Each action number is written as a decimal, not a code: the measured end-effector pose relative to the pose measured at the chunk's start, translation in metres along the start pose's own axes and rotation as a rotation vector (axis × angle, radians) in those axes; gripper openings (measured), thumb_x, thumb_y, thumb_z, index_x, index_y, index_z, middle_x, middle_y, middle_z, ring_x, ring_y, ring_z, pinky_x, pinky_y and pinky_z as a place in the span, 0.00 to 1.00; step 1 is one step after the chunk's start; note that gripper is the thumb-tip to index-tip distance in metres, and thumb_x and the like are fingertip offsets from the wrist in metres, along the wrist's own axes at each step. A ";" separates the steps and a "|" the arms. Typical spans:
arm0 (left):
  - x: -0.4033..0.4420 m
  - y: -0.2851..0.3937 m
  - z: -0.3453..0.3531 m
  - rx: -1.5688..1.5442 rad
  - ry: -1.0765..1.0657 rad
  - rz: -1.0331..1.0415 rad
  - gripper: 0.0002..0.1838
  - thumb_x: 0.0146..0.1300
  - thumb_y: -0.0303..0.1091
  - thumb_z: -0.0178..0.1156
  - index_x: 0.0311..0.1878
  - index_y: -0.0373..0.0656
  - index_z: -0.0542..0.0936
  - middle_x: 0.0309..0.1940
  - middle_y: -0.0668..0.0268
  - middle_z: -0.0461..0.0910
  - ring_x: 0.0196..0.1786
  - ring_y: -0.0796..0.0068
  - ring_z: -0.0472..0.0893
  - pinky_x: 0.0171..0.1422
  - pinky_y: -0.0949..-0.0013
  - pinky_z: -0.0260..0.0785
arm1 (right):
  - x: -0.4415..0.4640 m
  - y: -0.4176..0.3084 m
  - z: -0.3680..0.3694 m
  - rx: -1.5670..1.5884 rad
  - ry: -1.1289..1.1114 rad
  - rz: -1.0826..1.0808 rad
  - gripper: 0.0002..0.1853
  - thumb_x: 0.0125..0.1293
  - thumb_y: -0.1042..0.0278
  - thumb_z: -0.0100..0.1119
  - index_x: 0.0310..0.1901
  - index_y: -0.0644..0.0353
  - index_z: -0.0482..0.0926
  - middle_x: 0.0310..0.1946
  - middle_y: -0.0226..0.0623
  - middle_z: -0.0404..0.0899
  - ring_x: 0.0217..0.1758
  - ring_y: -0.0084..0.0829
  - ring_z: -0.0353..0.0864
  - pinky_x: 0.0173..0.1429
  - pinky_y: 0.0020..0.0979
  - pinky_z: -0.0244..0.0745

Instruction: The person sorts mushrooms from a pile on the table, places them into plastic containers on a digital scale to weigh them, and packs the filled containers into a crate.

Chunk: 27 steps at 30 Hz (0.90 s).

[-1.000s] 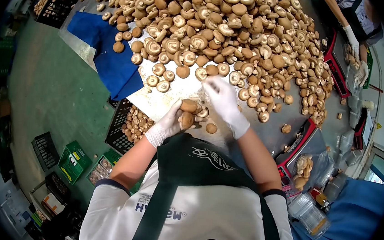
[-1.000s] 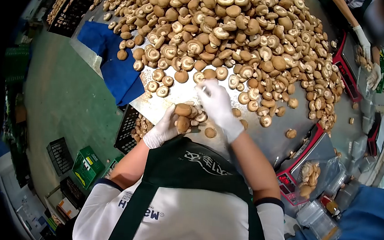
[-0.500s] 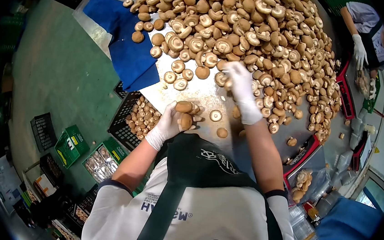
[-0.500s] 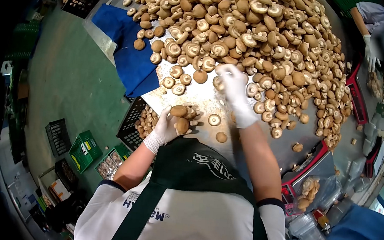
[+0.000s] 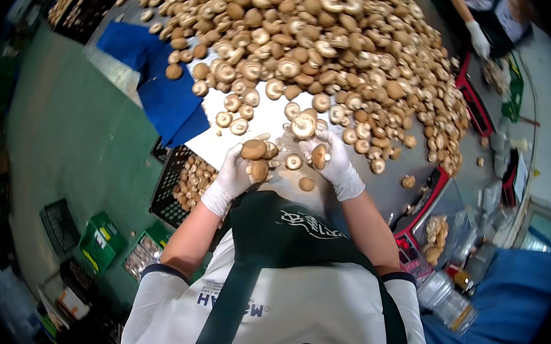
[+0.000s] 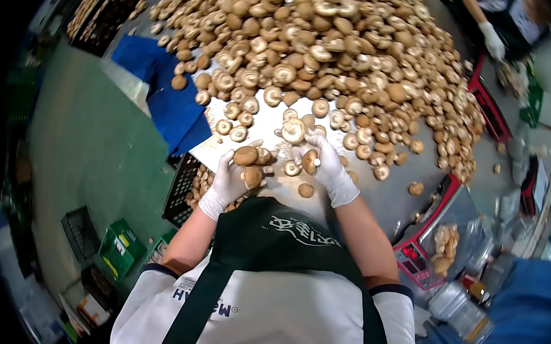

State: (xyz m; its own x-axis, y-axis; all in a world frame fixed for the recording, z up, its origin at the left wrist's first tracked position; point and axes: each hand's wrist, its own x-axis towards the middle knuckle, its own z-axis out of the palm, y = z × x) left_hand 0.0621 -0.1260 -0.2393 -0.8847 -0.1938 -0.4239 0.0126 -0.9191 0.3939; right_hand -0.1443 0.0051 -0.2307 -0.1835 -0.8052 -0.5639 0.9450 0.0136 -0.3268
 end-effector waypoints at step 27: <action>0.108 -0.290 0.372 1.344 -1.161 0.585 0.33 0.62 0.44 0.64 0.69 0.46 0.69 0.64 0.54 0.69 0.65 0.57 0.73 0.69 0.61 0.66 | -0.398 -0.047 -0.157 -0.417 1.210 -1.555 0.21 0.79 0.64 0.43 0.69 0.62 0.66 0.55 0.42 0.77 0.42 0.25 0.83 0.46 0.24 0.77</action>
State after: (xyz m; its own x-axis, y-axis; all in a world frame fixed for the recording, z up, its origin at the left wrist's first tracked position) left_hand -0.2100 0.2471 -0.0960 -0.7469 0.4869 0.4530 0.5754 0.1316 0.8072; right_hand -0.1578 0.4180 -0.1100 -0.8448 0.4706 0.2548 -0.2433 0.0864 -0.9661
